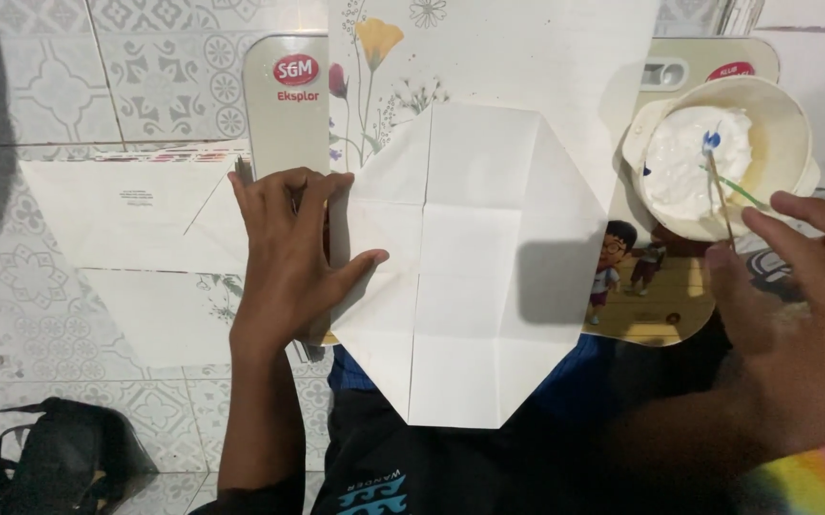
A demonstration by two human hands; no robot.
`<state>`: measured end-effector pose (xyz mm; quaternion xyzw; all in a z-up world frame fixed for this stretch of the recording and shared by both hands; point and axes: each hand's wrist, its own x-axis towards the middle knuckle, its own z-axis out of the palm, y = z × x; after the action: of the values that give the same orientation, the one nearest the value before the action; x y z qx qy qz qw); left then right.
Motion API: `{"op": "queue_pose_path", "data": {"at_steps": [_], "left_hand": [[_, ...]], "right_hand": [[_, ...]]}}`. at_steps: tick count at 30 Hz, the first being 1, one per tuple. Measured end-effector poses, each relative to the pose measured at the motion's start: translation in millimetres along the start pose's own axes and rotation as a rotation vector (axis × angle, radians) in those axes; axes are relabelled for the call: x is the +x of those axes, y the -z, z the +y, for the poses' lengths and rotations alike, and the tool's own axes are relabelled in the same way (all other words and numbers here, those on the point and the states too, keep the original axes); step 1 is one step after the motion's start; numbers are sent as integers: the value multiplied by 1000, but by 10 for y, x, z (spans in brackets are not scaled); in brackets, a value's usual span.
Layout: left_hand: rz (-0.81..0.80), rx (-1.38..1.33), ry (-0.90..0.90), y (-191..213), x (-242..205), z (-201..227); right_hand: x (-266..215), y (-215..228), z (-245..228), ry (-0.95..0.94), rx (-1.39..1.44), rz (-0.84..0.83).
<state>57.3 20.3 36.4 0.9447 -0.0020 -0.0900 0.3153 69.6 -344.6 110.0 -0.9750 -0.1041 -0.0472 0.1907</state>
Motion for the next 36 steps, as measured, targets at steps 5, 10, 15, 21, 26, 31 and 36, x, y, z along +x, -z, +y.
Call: {"op": "queue_pose_path", "data": {"at_steps": [5,10,15,21,26,31,36], "left_hand": [[23,-34,-15,-22,16,-37],[48,-63,-31,-38,6,-62],[80,-55,-33,-57,-8,-103],[74,-68,-16,-56,-16,-122],[100,-49,-39,-81,-56,-144],[166,-18,-81,-49,-62,-137],[126,58,-171,29,12,-186]], "right_hand": [[313,-259,-159,309,-47,-94],[634,-711,-542,239,122,-215],[799,-898,-555,488,-190,-48],[768,-752,-540,275,75,-89],[764,-471,-645,85,330,-364],[798,-417,-551,-77,250,-595],[884,-479,-393,264,182,-580]]}}
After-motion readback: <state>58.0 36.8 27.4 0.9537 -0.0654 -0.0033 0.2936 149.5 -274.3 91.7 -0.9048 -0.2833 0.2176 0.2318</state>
